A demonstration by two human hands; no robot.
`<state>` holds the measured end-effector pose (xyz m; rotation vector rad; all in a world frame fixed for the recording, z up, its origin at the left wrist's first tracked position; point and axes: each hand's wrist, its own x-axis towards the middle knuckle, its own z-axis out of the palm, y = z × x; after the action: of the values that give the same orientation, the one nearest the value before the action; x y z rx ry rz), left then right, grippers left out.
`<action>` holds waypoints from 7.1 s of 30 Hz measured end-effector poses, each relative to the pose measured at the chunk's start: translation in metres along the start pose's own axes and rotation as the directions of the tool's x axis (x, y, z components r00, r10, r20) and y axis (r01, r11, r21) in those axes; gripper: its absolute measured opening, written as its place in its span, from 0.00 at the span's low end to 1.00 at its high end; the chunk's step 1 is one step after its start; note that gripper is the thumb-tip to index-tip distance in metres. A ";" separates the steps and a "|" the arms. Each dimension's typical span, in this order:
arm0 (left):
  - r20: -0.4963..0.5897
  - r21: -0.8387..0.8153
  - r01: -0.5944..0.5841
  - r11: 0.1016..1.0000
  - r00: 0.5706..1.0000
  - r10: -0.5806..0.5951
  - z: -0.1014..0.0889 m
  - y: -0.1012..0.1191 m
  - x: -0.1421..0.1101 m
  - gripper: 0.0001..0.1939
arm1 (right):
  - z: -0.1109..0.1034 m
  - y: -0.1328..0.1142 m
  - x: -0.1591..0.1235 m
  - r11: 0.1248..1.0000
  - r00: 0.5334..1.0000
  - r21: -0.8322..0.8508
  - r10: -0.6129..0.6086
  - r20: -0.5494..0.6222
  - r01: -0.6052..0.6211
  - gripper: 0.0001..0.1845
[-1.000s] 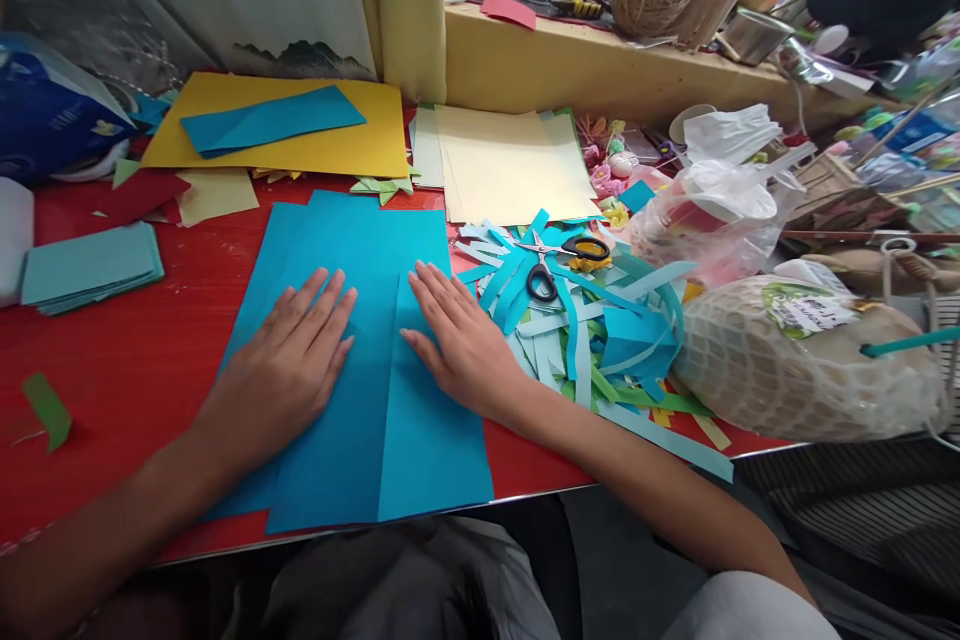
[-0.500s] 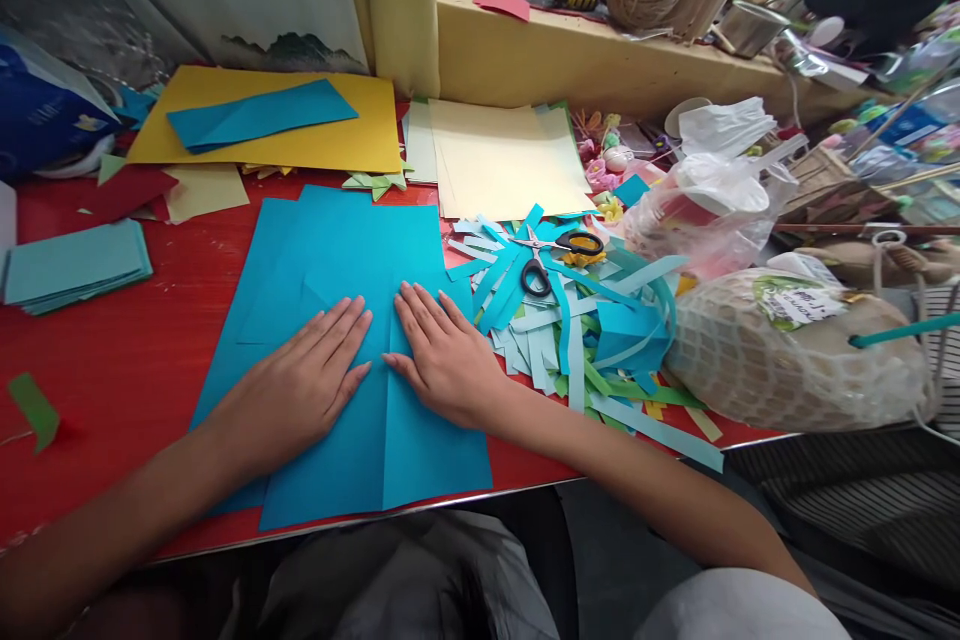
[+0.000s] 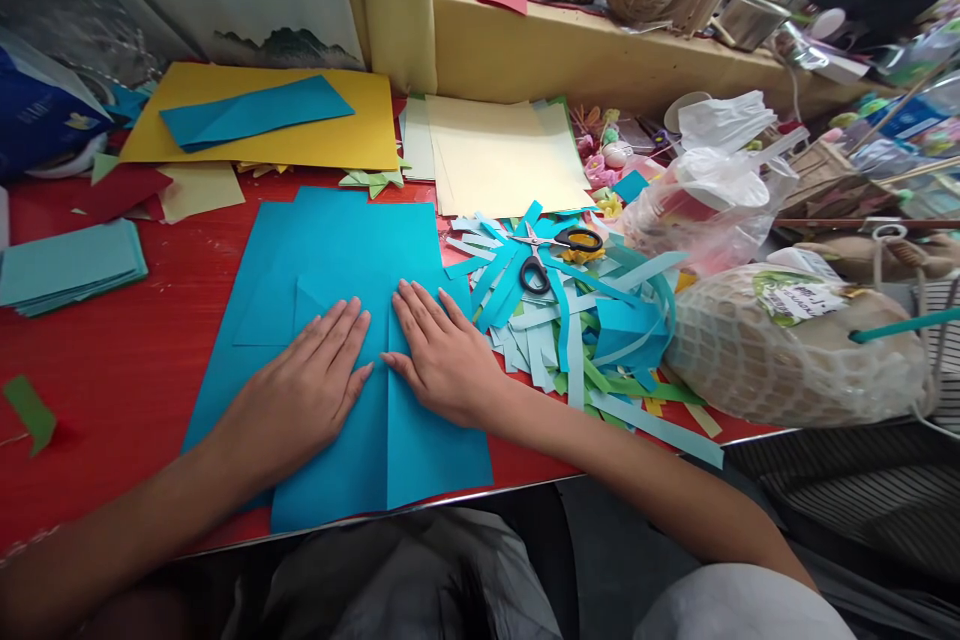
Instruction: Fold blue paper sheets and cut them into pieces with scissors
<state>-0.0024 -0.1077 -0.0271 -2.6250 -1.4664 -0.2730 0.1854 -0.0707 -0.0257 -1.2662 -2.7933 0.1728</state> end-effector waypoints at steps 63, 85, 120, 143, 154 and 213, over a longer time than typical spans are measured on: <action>0.026 -0.042 0.039 0.998 0.999 -0.038 0.001 0.006 -0.003 0.30 | -0.001 -0.004 0.001 0.999 1.000 0.039 0.002 -0.027 -0.001 0.29; 0.034 -0.066 -0.051 0.997 0.998 0.054 0.001 -0.005 -0.004 0.31 | 0.001 0.001 -0.003 0.995 0.997 0.084 -0.053 -0.049 0.057 0.30; -0.058 -0.100 -0.018 0.995 0.998 0.012 -0.007 -0.015 -0.004 0.28 | -0.010 0.000 -0.010 0.968 0.982 0.204 -0.117 -0.149 0.147 0.36; 0.070 -0.039 -0.051 0.998 0.996 0.054 -0.001 -0.002 -0.007 0.30 | 0.003 0.001 -0.002 0.998 0.997 0.059 -0.010 -0.072 0.014 0.32; 0.056 -0.013 -0.018 1.000 0.998 0.019 0.000 0.007 -0.010 0.31 | 0.000 0.000 -0.002 0.997 0.999 0.080 0.000 -0.048 0.004 0.32; -0.156 0.047 -0.331 0.942 0.929 0.335 -0.019 -0.020 -0.002 0.17 | -0.001 0.010 0.002 0.978 0.993 0.197 -0.052 -0.109 0.073 0.36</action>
<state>-0.0226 -0.1025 -0.0084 -2.7023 -0.9474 -0.4199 0.1917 -0.0628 -0.0264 -1.1064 -2.6459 0.3651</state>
